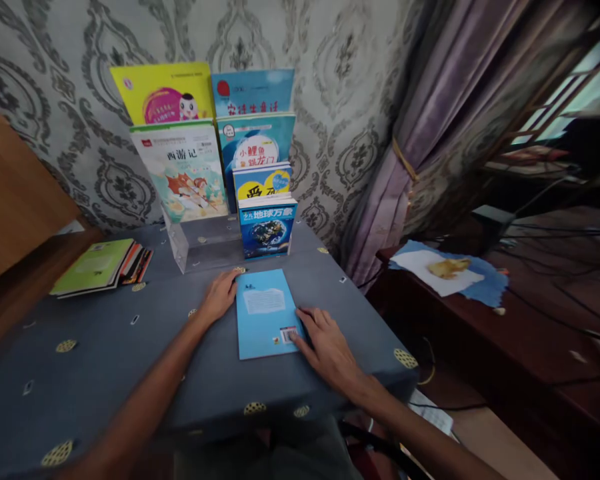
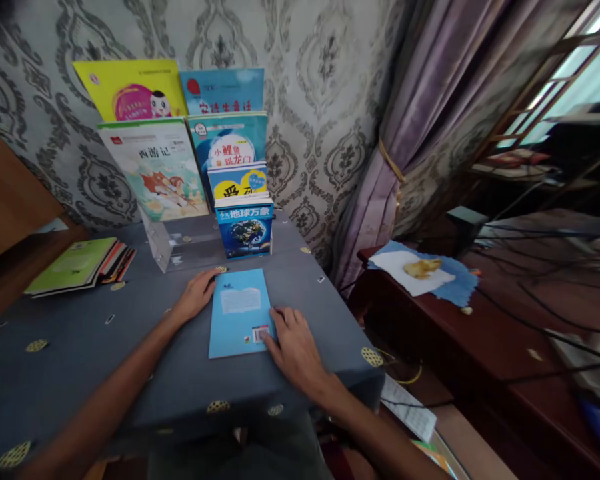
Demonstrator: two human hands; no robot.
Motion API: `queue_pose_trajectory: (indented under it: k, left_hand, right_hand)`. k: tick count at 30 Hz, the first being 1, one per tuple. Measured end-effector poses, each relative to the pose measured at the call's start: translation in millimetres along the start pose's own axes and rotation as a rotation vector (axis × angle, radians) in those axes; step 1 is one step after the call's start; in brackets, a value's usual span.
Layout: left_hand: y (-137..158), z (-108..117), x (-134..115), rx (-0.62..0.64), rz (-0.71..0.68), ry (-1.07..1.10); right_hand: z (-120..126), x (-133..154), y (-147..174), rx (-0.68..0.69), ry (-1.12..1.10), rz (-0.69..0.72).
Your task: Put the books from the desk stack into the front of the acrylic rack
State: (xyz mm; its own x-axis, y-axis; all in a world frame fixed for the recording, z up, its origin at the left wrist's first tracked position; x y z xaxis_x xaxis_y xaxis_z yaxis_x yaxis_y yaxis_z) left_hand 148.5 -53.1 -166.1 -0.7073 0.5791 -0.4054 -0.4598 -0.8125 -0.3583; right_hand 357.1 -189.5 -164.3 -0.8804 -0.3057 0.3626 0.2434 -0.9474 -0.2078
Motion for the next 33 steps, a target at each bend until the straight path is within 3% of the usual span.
queue_pose_trajectory:
  k: [3, 9, 13, 17, 19, 22, 26, 30, 33]
  left_hand:
    - [19, -4, -10, -0.016, 0.076, -0.099]
    - [57, -30, -28, 0.08, 0.203, -0.099]
    - [59, -33, -28, 0.103, 0.238, -0.04]
    - [56, -29, -28, 0.111, 0.27, -0.019]
    - [56, -24, -32, 0.1, 0.269, -0.046]
    - [56, -13, -43, 0.09, 0.237, -0.105]
    - [56, 8, -49, 0.053, 0.288, 0.107]
    - [60, 29, -35, 0.042, 0.477, 0.697]
    - [73, 36, -20, 0.054, 0.652, 1.123]
  right_hand:
    - [5, -10, -12, -0.029, -0.03, -0.049]
    - [-2, -30, -32, -0.108, -0.195, -0.086]
    - [-11, -42, -41, -0.076, -0.491, -0.161]
    - [-20, -29, -45, 0.0, -0.971, -0.227]
    - [-20, -22, -42, -0.045, -1.182, -0.303]
    - [-13, -9, -36, -0.175, -1.283, -0.355]
    - [4, 32, -41, -0.189, -1.224, -0.114]
    - [7, 88, -43, -0.087, -1.016, 0.218]
    - [-2, 121, -38, -0.017, -0.761, 0.383]
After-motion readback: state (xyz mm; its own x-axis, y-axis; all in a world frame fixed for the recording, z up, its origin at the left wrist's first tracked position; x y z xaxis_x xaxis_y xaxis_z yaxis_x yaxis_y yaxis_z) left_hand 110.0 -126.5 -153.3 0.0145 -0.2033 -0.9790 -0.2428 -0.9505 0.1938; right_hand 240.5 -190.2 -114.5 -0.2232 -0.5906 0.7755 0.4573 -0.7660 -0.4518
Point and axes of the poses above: each hand's wrist, its own y-axis away from the middle knuckle, its own z-axis out of the back of the hand, x = y × z, the point moved 9 cm from there along -y, towards the middle knuckle, and after that the axes turned 4 degrees about x, right-handed, at the moved point
